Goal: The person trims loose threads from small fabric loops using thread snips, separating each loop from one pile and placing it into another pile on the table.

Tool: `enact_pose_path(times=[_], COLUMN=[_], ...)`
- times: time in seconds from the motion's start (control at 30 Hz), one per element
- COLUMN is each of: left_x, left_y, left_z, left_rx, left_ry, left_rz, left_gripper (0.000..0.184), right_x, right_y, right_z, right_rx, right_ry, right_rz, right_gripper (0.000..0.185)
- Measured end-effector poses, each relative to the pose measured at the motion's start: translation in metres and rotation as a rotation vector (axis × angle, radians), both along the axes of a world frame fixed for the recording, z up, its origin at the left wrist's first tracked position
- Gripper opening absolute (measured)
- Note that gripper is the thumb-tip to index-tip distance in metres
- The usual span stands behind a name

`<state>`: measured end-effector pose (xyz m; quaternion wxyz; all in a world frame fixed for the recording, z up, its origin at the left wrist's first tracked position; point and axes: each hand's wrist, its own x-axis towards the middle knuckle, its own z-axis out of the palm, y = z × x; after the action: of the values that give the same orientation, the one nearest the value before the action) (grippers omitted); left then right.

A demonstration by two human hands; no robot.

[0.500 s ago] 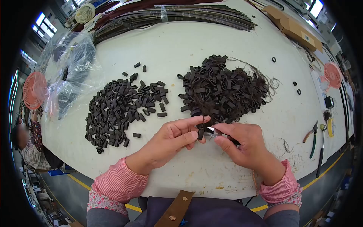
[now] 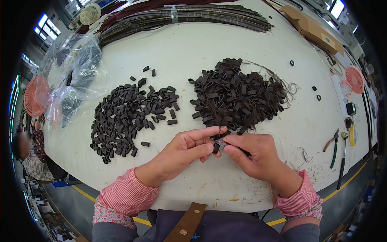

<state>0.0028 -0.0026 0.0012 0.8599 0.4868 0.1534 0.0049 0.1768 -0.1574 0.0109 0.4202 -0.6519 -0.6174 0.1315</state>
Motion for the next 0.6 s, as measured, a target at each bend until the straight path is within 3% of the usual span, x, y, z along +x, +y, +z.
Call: enact_pose_path(times=[0.27, 0.6], left_x=[0.0002, 0.0023], left_y=[-0.0022, -0.0057], left_z=[0.0077, 0.0042], left_rx=[0.11, 0.239], left_ry=[0.053, 0.043], left_rz=[0.072, 0.109], left_gripper=[0.053, 0.052], right_x=[0.0002, -0.0013], right_y=[0.0005, -0.0007], right_z=[-0.0017, -0.0003], right_rx=[0.019, -0.04], right_ry=[0.105, 0.037], right_rz=[-0.052, -0.005], right_gripper=[0.018, 0.02])
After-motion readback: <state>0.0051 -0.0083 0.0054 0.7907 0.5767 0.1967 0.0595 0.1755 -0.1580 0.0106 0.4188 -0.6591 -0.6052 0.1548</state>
